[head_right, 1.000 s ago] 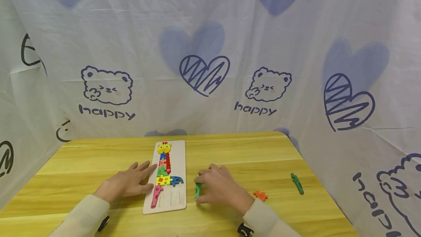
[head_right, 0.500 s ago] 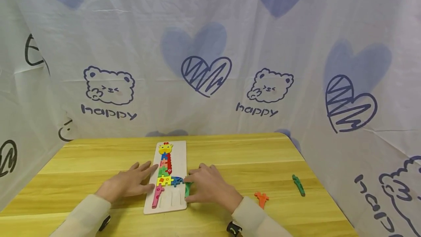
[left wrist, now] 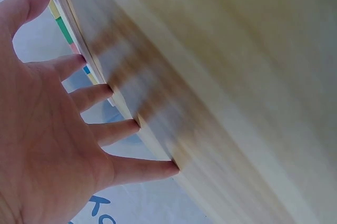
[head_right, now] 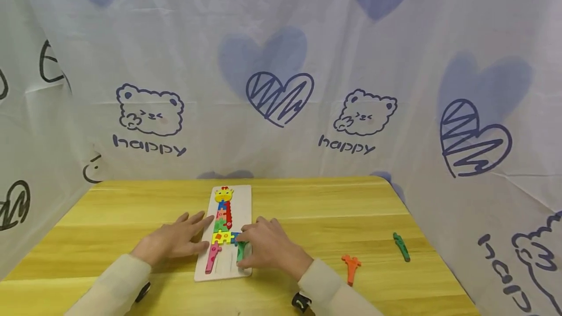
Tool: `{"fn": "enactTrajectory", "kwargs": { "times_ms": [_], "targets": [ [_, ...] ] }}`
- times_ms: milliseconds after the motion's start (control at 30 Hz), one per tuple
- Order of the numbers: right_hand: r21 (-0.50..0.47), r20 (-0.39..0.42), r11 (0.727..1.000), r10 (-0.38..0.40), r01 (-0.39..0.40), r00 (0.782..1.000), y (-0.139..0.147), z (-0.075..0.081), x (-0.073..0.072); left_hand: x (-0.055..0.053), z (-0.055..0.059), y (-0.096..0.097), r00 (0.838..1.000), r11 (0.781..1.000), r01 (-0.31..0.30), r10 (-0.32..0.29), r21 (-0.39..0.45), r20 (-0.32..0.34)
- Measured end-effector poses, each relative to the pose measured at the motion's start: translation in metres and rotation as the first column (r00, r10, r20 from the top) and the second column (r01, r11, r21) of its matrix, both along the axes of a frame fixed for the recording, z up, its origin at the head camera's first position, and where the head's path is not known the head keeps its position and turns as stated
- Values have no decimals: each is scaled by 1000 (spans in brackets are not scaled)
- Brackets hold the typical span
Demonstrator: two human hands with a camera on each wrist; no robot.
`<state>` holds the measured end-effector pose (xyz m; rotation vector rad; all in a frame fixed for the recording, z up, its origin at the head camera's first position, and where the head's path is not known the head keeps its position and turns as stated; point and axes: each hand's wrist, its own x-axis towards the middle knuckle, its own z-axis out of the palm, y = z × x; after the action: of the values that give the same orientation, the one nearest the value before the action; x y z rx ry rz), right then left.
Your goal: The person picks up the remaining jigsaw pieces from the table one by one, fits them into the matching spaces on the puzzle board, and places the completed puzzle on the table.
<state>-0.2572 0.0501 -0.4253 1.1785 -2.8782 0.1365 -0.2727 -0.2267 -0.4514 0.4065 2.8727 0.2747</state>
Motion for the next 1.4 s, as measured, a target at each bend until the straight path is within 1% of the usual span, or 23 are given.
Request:
{"fn": "enactTrajectory", "kwargs": {
  "times_ms": [200,300,533,800,900,1133,1233,1400],
  "targets": [
    [6,6,1000,-2,2,1000,-5,1,-1,-4,1,2,1000,1000,16,-16,1,-4],
    [10,10,1000,7,-7,1000,-8,1,-1,-3,1,1,1000,1000,16,-16,-2,0],
    [27,-7,999,22,-22,1000,-16,0,-1,-2,2,-1,1000,1000,18,-18,-5,6],
    [22,28,1000,9,-10,1000,-21,-2,0,-3,0,-1,1000,1000,11,-11,-14,9],
    [18,37,1000,9,-10,999,-23,-2,0,-3,0,-1,1000,1000,13,-13,-15,11],
    [34,32,999,7,-8,999,-27,-2,-1,-4,2,0,1000,1000,15,-15,-14,6],
    [47,25,999,5,-6,1000,-29,-3,-1,-5,0,-1,1000,1000,13,-13,-14,4],
    [40,29,999,11,-12,1000,-33,-4,0,-5,-1,-1,1000,1000,11,-11,-9,0]
  ]
}}
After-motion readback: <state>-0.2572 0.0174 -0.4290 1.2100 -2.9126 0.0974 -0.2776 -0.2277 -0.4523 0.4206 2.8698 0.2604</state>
